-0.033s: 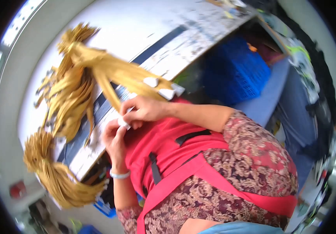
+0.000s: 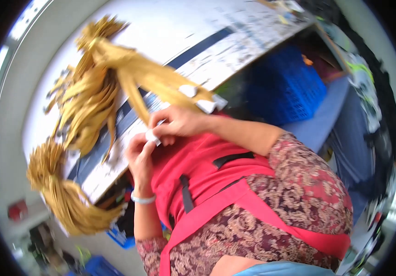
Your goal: Inspecting and organizing bundles of yellow fabric straps with white tags at a manufacturing workbench.
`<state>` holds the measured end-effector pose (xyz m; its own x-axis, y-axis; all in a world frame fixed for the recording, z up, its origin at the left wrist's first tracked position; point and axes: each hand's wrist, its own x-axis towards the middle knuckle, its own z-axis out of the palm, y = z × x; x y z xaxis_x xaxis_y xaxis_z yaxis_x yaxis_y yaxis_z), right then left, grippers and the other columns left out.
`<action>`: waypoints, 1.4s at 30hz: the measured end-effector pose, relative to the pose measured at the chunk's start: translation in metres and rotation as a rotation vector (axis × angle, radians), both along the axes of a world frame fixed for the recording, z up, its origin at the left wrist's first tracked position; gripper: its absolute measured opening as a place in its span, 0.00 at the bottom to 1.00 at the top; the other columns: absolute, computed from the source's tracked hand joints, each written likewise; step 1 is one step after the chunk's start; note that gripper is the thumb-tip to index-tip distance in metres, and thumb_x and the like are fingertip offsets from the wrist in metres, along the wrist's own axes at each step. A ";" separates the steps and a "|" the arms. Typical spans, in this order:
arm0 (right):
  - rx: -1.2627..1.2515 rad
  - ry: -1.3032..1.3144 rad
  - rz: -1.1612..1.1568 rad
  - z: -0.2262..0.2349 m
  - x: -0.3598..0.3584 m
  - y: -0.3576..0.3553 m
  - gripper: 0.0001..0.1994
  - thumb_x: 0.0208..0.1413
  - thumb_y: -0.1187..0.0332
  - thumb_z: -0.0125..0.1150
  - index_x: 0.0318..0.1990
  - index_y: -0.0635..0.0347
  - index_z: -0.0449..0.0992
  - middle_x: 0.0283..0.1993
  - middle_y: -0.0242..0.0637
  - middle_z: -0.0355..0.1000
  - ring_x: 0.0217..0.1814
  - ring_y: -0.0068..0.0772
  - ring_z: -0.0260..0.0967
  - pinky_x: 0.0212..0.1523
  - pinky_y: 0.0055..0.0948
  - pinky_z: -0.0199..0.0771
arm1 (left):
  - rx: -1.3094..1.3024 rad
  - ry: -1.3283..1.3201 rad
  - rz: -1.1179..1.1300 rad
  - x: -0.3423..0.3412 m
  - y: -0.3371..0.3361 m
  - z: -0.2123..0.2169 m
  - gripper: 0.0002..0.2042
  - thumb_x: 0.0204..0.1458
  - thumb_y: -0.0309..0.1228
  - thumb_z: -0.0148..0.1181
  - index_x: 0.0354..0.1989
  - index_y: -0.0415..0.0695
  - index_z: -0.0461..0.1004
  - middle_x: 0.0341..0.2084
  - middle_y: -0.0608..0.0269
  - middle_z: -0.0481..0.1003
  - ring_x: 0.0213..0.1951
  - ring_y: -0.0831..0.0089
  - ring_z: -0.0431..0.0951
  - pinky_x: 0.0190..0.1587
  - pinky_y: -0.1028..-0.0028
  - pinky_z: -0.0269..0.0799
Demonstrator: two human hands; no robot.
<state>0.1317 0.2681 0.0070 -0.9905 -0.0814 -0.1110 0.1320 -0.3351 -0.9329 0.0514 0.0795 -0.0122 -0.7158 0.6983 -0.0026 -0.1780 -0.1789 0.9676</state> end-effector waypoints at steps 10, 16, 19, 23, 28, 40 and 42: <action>0.066 -0.076 -0.034 0.021 -0.023 -0.010 0.09 0.55 0.70 0.65 0.29 0.62 0.70 0.28 0.36 0.75 0.26 0.24 0.72 0.28 0.22 0.72 | -0.202 0.248 0.146 -0.013 0.002 0.021 0.03 0.51 0.17 0.61 0.30 0.37 0.75 0.24 0.63 0.76 0.26 0.76 0.78 0.30 0.78 0.73; 0.872 0.392 -0.390 -0.010 -0.029 -0.042 0.06 0.52 0.75 0.63 0.30 0.63 0.70 0.25 0.41 0.68 0.26 0.38 0.70 0.28 0.31 0.70 | -0.343 0.883 0.361 -0.009 -0.006 0.002 0.05 0.47 0.17 0.62 0.31 0.39 0.73 0.23 0.58 0.70 0.24 0.63 0.74 0.26 0.69 0.70; 0.875 0.379 -0.387 -0.017 -0.029 -0.050 0.06 0.52 0.75 0.63 0.30 0.63 0.70 0.25 0.41 0.69 0.26 0.37 0.71 0.28 0.32 0.71 | -0.361 0.885 0.380 -0.006 -0.011 -0.002 0.06 0.47 0.17 0.63 0.30 0.40 0.73 0.23 0.57 0.69 0.24 0.62 0.73 0.26 0.67 0.70; 0.847 0.324 -0.371 -0.012 -0.026 -0.054 0.07 0.51 0.75 0.61 0.30 0.63 0.67 0.26 0.46 0.69 0.28 0.47 0.71 0.30 0.38 0.71 | -0.359 0.879 0.424 0.000 -0.012 -0.006 0.06 0.47 0.18 0.63 0.29 0.40 0.72 0.23 0.57 0.69 0.24 0.60 0.73 0.26 0.67 0.70; 0.399 0.066 -0.118 -0.009 -0.028 -0.036 0.07 0.59 0.71 0.60 0.35 0.65 0.71 0.30 0.34 0.73 0.31 0.25 0.72 0.34 0.26 0.74 | -0.121 0.418 0.398 0.003 -0.014 -0.012 0.05 0.48 0.17 0.63 0.29 0.39 0.73 0.24 0.56 0.70 0.24 0.62 0.74 0.26 0.69 0.70; 0.375 0.078 -0.136 -0.008 -0.027 -0.047 0.09 0.62 0.69 0.59 0.43 0.66 0.72 0.35 0.32 0.73 0.37 0.21 0.72 0.40 0.22 0.75 | -0.273 0.798 0.337 -0.004 -0.026 0.000 0.04 0.51 0.17 0.63 0.32 0.37 0.73 0.25 0.60 0.71 0.27 0.73 0.76 0.34 0.79 0.73; 0.234 0.086 -0.120 -0.007 -0.031 -0.045 0.10 0.62 0.68 0.60 0.44 0.66 0.72 0.35 0.32 0.73 0.38 0.21 0.72 0.40 0.22 0.75 | -0.119 0.588 0.371 -0.008 -0.027 -0.008 0.04 0.51 0.19 0.64 0.29 0.38 0.73 0.24 0.58 0.73 0.25 0.68 0.75 0.26 0.73 0.70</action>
